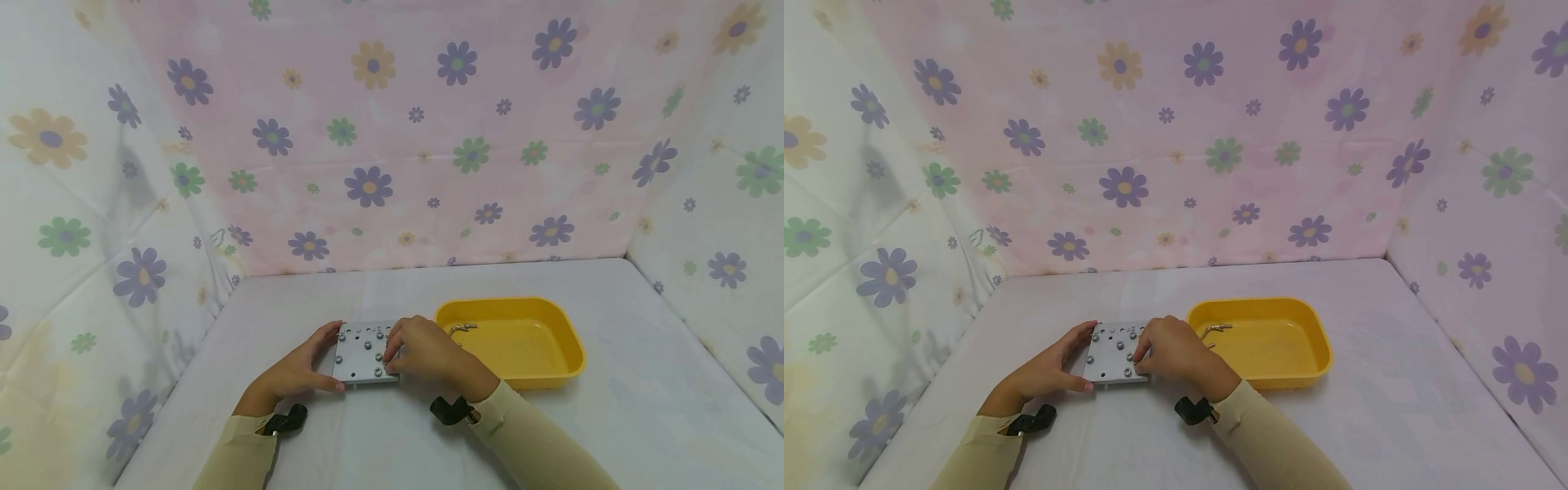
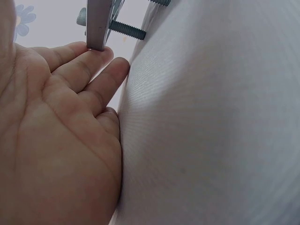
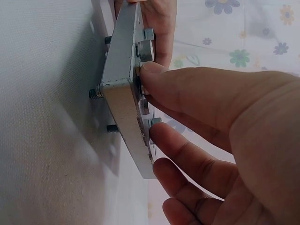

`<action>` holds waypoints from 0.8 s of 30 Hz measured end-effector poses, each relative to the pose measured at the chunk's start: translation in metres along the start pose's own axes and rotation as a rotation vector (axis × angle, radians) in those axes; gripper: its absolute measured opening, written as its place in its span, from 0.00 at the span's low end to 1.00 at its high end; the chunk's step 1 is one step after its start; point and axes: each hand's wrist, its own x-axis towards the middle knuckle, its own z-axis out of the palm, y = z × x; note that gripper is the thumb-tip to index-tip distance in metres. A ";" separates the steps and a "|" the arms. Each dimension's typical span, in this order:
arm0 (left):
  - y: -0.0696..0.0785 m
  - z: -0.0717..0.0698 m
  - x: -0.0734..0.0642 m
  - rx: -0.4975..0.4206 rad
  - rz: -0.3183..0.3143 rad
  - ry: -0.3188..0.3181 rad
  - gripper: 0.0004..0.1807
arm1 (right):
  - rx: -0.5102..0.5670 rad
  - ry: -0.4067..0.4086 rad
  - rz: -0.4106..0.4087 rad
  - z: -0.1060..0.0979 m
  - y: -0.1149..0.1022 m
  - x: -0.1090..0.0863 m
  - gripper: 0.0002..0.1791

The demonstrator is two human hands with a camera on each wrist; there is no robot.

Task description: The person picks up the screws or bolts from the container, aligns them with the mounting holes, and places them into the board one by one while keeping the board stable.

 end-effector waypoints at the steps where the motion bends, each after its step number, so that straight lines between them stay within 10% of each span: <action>1: 0.000 0.000 0.000 0.000 0.000 0.000 0.71 | -0.001 0.000 -0.001 0.000 0.000 0.000 0.06; 24: -0.002 -0.001 0.000 -0.014 -0.006 -0.014 0.70 | 0.002 -0.023 -0.011 -0.001 0.000 0.000 0.06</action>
